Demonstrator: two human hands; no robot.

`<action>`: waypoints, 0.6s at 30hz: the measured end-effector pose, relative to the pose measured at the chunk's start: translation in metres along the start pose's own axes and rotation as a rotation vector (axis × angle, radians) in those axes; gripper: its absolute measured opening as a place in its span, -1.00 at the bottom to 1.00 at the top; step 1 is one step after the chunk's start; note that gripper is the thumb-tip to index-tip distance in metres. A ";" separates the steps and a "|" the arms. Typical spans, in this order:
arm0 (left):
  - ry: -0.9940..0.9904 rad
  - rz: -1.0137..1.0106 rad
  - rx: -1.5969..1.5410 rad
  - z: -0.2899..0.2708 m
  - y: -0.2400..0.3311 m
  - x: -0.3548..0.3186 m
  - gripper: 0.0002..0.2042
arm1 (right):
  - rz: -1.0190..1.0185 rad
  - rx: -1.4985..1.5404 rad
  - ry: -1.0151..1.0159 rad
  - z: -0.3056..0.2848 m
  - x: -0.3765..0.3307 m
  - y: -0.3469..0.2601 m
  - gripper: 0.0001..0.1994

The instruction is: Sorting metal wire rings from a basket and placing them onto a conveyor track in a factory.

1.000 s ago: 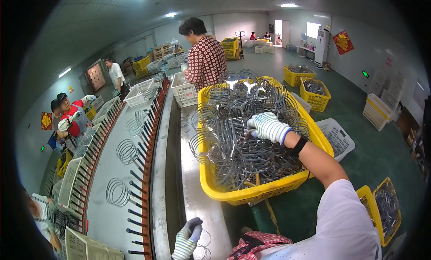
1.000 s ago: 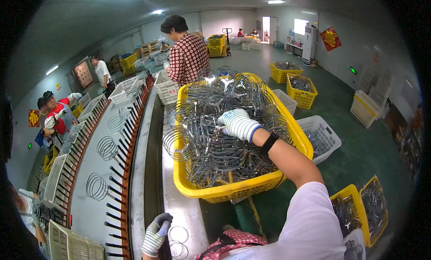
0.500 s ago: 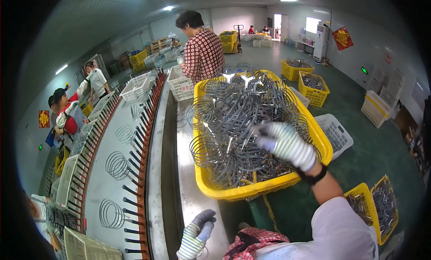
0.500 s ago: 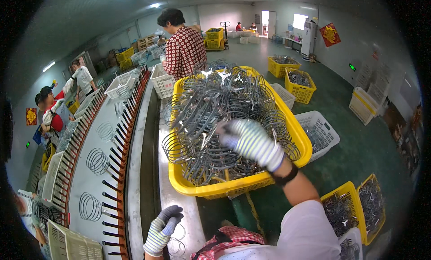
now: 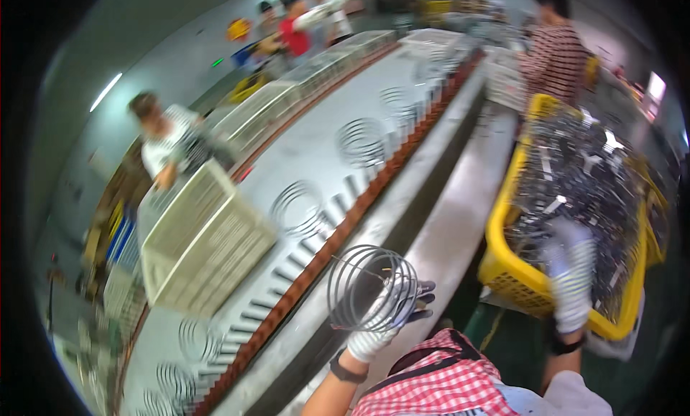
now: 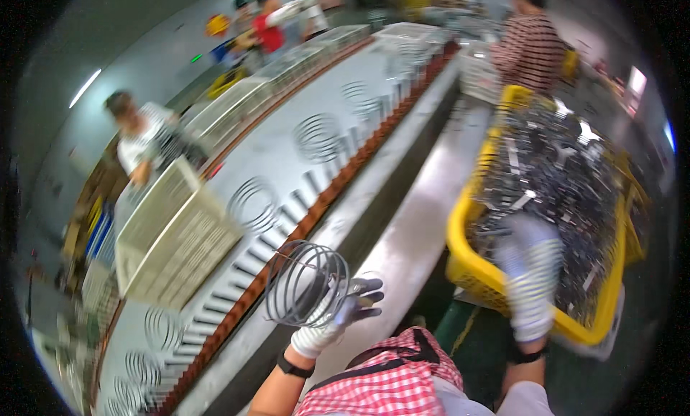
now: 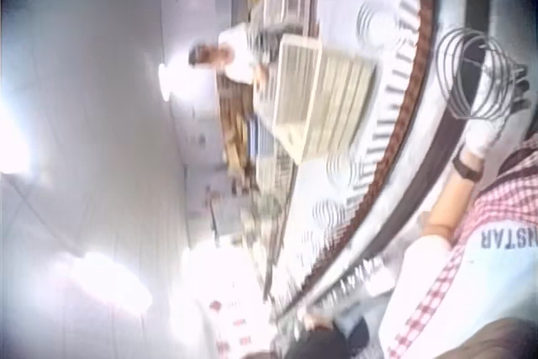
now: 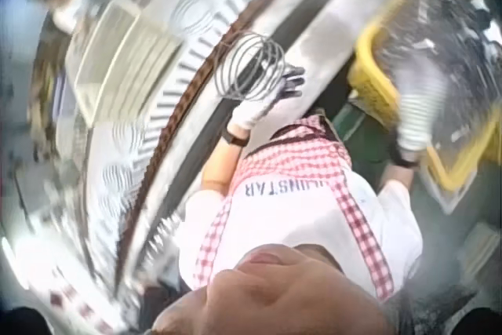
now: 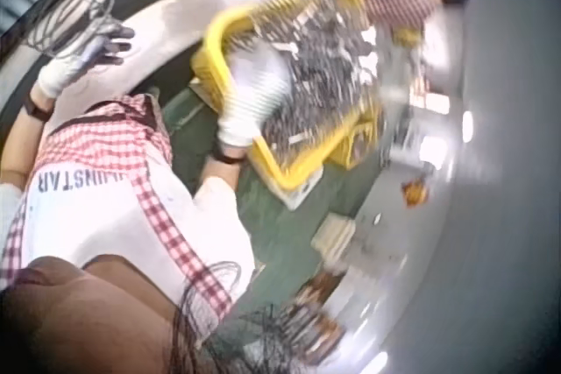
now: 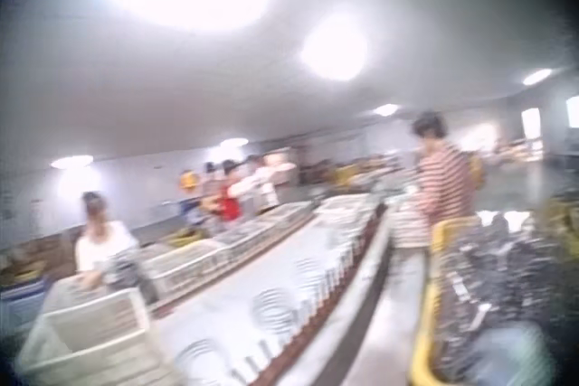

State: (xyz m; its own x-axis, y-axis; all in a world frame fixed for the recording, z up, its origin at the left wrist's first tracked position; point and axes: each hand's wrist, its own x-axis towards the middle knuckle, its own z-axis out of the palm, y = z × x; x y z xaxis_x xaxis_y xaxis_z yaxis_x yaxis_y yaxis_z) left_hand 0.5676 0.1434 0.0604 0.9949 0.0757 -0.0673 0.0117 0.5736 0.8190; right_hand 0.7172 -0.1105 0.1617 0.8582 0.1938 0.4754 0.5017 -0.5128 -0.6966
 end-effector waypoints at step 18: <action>1.421 0.635 0.561 -0.228 0.002 -0.178 -0.69 | 0.130 -0.589 0.057 -0.055 0.050 0.115 -0.64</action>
State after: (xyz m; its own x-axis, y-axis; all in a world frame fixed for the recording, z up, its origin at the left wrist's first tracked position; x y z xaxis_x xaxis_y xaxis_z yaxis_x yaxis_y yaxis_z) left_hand 0.3676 0.3170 -0.0559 -0.0233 0.9865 0.1620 0.0119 -0.1617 0.9868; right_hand 0.8119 -0.2059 0.1345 0.8932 0.0620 0.4454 0.2344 -0.9094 -0.3435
